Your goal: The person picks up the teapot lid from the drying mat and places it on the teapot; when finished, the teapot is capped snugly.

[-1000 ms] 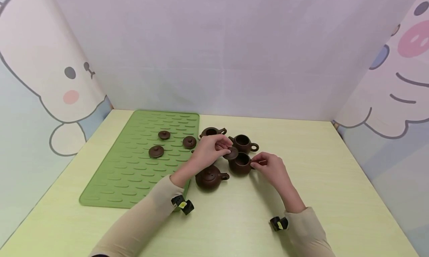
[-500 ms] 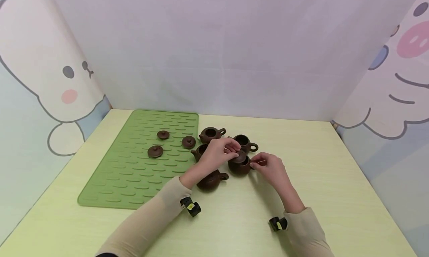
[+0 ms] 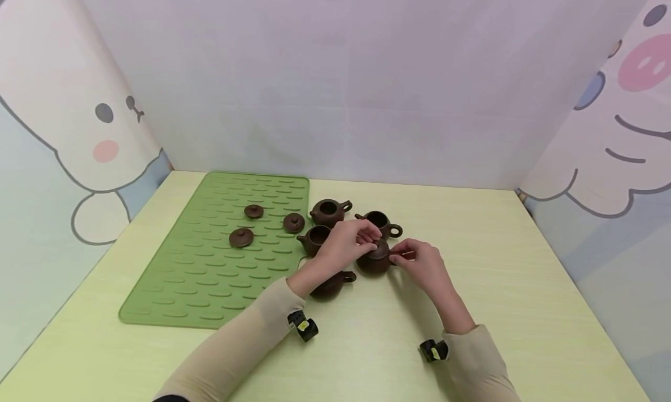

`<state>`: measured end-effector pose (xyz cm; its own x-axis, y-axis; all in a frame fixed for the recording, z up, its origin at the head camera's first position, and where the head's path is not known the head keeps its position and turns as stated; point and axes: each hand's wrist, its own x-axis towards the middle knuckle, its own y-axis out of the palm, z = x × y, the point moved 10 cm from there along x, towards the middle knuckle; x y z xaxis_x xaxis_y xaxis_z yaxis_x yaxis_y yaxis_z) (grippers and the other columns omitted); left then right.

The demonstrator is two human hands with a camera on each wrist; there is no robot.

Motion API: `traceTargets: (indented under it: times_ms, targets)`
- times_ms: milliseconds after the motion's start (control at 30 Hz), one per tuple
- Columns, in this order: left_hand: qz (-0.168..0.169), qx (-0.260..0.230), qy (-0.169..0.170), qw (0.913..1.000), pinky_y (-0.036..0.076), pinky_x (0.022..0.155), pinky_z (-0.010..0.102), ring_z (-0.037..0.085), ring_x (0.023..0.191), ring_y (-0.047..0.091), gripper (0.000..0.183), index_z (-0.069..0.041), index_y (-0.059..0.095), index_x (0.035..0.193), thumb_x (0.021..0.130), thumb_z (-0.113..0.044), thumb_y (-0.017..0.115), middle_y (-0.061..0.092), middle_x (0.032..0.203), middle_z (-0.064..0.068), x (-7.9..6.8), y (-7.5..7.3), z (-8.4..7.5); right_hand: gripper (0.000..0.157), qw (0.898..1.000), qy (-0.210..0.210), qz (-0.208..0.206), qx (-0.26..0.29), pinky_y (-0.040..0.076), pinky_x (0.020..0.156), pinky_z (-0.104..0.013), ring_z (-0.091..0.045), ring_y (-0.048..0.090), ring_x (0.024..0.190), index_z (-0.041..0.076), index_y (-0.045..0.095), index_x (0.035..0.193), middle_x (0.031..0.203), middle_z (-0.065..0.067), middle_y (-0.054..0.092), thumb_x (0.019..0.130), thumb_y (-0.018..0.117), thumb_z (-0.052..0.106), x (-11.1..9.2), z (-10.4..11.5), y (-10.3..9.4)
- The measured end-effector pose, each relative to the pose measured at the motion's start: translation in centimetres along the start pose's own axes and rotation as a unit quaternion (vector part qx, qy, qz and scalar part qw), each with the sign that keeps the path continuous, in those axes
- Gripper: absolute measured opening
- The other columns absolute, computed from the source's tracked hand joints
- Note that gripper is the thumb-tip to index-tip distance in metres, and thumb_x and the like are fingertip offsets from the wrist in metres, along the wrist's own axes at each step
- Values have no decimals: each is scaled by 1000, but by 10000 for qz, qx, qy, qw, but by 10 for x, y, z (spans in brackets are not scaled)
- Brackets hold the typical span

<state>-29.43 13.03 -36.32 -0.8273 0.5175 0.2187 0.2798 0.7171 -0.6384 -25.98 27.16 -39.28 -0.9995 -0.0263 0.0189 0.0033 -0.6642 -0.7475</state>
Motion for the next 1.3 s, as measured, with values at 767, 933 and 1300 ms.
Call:
traceTargets:
  times_ms: [767, 933, 1300]
  targets:
    - [109, -8, -11, 9999, 53, 78, 11, 5, 89, 67, 17, -12, 71, 110, 93, -12, 71, 73, 105, -2, -8, -15, 3, 17, 9994, -254, -220, 55, 52, 70, -27, -28, 70, 95, 6, 74, 102, 101, -13, 75, 93, 72, 20, 3, 8, -13]
    - [63, -63, 19, 10000, 54, 79, 12, 7, 90, 67, 19, -10, 71, 112, 93, -11, 71, 73, 106, -1, -9, -24, 4, 16, 9993, -274, -238, 67, 50, 68, -28, -27, 70, 94, 6, 73, 102, 100, -13, 75, 93, 72, 19, 6, 13, -16]
    - [-200, -139, -29, 9997, 56, 79, 16, 12, 93, 71, 22, -11, 71, 114, 93, -10, 71, 74, 107, 1, -11, -47, 13, 19, 9989, -355, -290, 53, 50, 78, -31, -28, 70, 100, 8, 74, 105, 110, -14, 74, 93, 71, 23, 14, 30, -24]
